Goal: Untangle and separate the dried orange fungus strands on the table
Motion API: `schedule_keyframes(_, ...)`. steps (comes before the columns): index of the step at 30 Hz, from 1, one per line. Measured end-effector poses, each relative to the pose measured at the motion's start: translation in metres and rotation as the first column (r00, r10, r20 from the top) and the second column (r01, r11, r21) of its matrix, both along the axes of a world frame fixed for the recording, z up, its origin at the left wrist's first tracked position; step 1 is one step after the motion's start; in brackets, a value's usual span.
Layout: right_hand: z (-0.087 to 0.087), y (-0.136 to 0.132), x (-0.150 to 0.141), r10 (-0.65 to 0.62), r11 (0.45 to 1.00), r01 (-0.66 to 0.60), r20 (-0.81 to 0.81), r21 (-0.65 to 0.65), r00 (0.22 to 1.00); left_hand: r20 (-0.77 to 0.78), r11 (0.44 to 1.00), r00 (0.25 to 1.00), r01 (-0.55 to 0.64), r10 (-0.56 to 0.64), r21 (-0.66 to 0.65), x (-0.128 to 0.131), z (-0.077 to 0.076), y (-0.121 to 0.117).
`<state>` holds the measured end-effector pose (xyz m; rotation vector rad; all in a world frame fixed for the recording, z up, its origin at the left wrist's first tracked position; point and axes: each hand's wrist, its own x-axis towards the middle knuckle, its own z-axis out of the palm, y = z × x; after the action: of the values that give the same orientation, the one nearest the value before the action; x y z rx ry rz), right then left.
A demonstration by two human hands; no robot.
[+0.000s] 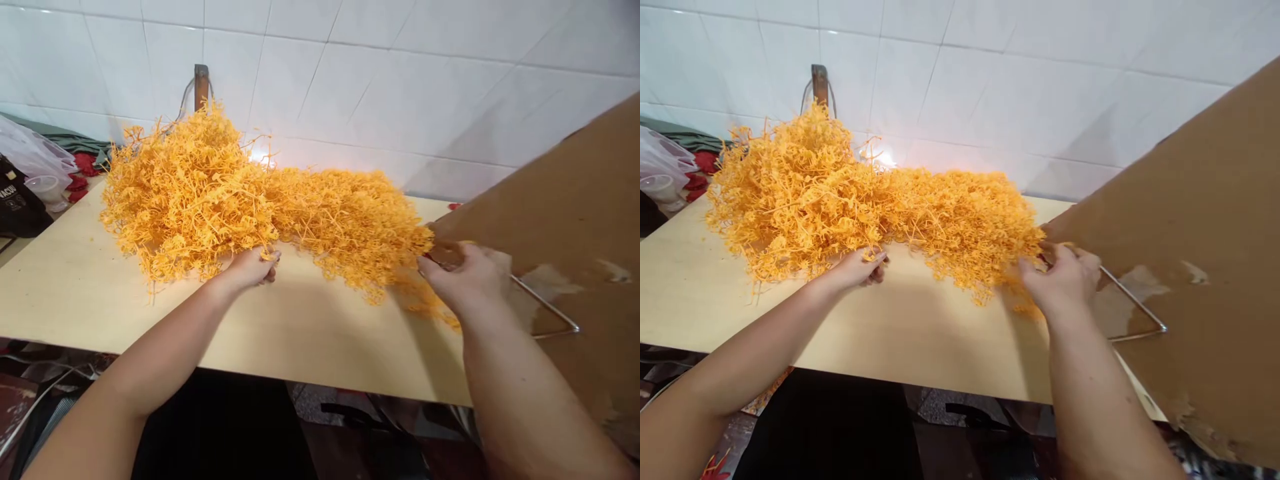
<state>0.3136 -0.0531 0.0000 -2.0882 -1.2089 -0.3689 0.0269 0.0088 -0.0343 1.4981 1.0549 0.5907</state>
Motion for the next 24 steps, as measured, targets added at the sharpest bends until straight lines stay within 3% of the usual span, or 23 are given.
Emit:
schedule_keyframes(2, 0.006, 0.002, -0.011, -0.046, 0.997, 0.050, 0.071, -0.056, 0.996, -0.021, 1.000, 1.000, -0.007, 0.008, 0.030, 0.000, -0.003, 0.001)
schedule_keyframes(3, 0.011, 0.004, -0.019, -0.006, 0.996, 0.014, 0.094, -0.083, 0.996, -0.031, 0.999, 0.999, -0.003, 0.004, 0.043, 0.001, -0.004, 0.002)
schedule_keyframes(5, 0.019, 0.009, -0.030, 0.058, 0.989, -0.046, 0.078, -0.144, 0.995, -0.045, 0.999, 0.999, 0.000, 0.002, 0.048, 0.001, -0.006, 0.003)
schedule_keyframes(8, 0.025, 0.015, -0.033, -0.013, 0.983, 0.017, 0.024, -0.182, 1.000, -0.047, 1.000, 0.999, 0.001, 0.001, 0.031, 0.001, -0.010, 0.005)
schedule_keyframes(12, 0.022, 0.017, -0.017, -0.151, 0.970, 0.163, 0.079, -0.179, 0.985, -0.097, 0.997, 0.995, 0.020, -0.012, 0.076, 0.002, -0.018, 0.009)
schedule_keyframes(19, 0.023, 0.031, -0.026, 0.002, 0.988, 0.015, 0.109, -0.154, 0.994, -0.169, 0.991, 0.985, 0.066, -0.046, 0.116, 0.001, -0.019, 0.012)
schedule_keyframes(22, 0.027, 0.041, -0.031, -0.078, 0.989, 0.082, 0.036, -0.120, 0.996, -0.202, 0.989, 0.978, 0.081, -0.055, 0.122, 0.000, -0.016, 0.011)
schedule_keyframes(24, 0.026, 0.043, -0.025, -0.144, 0.976, 0.139, -0.020, -0.166, 0.989, -0.226, 0.990, 0.972, 0.085, -0.057, 0.116, -0.001, -0.015, 0.010)
